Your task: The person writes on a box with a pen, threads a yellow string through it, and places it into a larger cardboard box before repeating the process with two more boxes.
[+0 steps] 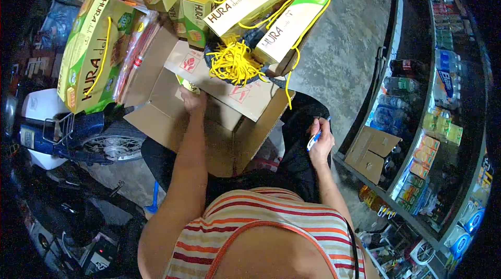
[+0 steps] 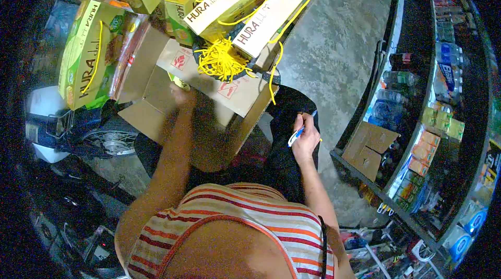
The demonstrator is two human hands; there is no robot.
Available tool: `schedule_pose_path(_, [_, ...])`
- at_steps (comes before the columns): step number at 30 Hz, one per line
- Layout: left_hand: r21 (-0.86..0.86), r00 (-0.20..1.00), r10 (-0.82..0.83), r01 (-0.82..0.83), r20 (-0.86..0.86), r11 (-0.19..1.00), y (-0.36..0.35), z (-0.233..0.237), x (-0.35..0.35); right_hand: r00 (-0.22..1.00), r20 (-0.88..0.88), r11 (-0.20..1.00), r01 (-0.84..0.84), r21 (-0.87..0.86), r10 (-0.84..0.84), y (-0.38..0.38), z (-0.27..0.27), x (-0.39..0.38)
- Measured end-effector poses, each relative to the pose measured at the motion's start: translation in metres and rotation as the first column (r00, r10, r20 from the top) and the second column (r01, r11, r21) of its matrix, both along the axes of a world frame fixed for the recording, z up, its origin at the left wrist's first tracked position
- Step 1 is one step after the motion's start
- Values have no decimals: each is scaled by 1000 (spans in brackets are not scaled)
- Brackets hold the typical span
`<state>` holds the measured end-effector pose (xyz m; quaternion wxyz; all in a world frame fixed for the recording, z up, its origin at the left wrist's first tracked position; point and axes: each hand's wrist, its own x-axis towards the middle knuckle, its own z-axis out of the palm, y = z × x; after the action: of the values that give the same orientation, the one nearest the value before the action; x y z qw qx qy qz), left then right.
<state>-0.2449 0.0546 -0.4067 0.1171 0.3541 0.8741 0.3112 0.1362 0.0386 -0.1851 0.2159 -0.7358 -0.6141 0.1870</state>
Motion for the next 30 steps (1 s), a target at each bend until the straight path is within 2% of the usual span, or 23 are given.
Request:
schedule_pose_path(2, [-118, 996, -79, 83, 32, 990, 3, 30, 0, 1000, -23, 1000, -1, 22, 1, -2, -8, 5])
schedule_pose_path(4, [-149, 998, -54, 59, 40, 987, 0, 44, -5, 999, -38, 999, -16, 29, 17, 0, -5, 4])
schedule_pose_path(5, [-315, 994, 38, -5, 98, 949, 0, 53, -13, 998, -62, 999, -11, 43, 14, -1, -2, 3])
schedule_pose_path(6, [-476, 980, 141, -59, 139, 878, -5, 62, -16, 987, -161, 1000, 15, -18, -18, -2, 1, 3])
schedule_pose_path(7, [-527, 962, 185, -54, 199, 848, -10, 102, -14, 975, -220, 1000, 11, -7, -12, -2, 0, 6])
schedule_pose_path(8, [-522, 960, 116, 37, 256, 852, -22, 82, -41, 960, -279, 1000, 5, 4, -4, -3, -3, 8])
schedule_pose_path(10, [-564, 975, 108, 21, 195, 825, -40, 118, -59, 934, -355, 999, -28, 42, 42, -7, -3, 13])
schedule_pose_path(11, [-422, 925, 68, 105, 375, 900, -51, 177, -41, 916, -399, 999, -13, 46, 31, -10, -1, 15])
schedule_pose_path(12, [-343, 977, 25, 50, 212, 938, -65, 145, -74, 895, -446, 999, -1, 46, 22, -14, 2, 14])
schedule_pose_path(13, [-227, 936, -91, 175, 339, 958, -77, 219, -52, 884, -465, 994, 7, 113, 46, -18, 9, 13])
schedule_pose_path(14, [-112, 943, -177, 216, 281, 970, -89, 251, -50, 818, -571, 995, -12, 96, 65, -19, -10, 21])
schedule_pose_path(15, [-52, 948, -186, 206, 260, 977, -99, 320, -20, 743, -665, 996, -11, 92, 70, -25, -7, 20])
schedule_pose_path(17, [-56, 954, -123, 143, 274, 988, -126, 382, -17, 582, -810, 997, -10, 81, 72, -32, 5, 21])
schedule_pose_path(18, [-8, 947, -100, 107, 305, 994, -141, 397, -25, 534, -841, 995, -13, 99, 91, -36, 13, 22])
schedule_pose_path(19, [-10, 933, -60, 68, 354, 998, -156, 437, -7, 503, -860, 996, -6, 93, 83, -39, 26, 26])
schedule_pose_path(20, [43, 952, -102, 93, 290, 995, -170, 457, -6, 473, -878, 996, 4, 84, 72, -42, 40, 29])
schedule_pose_path(21, [71, 965, -120, 107, 231, 992, -183, 485, 7, 527, -845, 992, 15, 124, 97, -42, 49, 35])
schedule_pose_path(24, [329, 898, -221, 92, 380, 940, -214, 518, 12, 493, -865, 982, 102, 159, 89, -46, 82, 46])
schedule_pose_path(25, [336, 897, -231, 100, 376, 936, -217, 522, 17, 494, -861, 977, 93, 190, 120, -45, 85, 53])
schedule_pose_path(26, [404, 877, -268, 93, 399, 910, -218, 524, 24, 555, -820, 975, 68, 211, 139, -45, 91, 61])
schedule_pose_path(28, [496, 803, -379, 121, 461, 860, -214, 516, 30, 546, -823, 964, 102, 247, 153, -48, 108, 67])
schedule_pose_path(30, [499, 679, -473, 179, 561, 848, -197, 489, 30, 588, -793, 951, 125, 283, 159, -51, 127, 71])
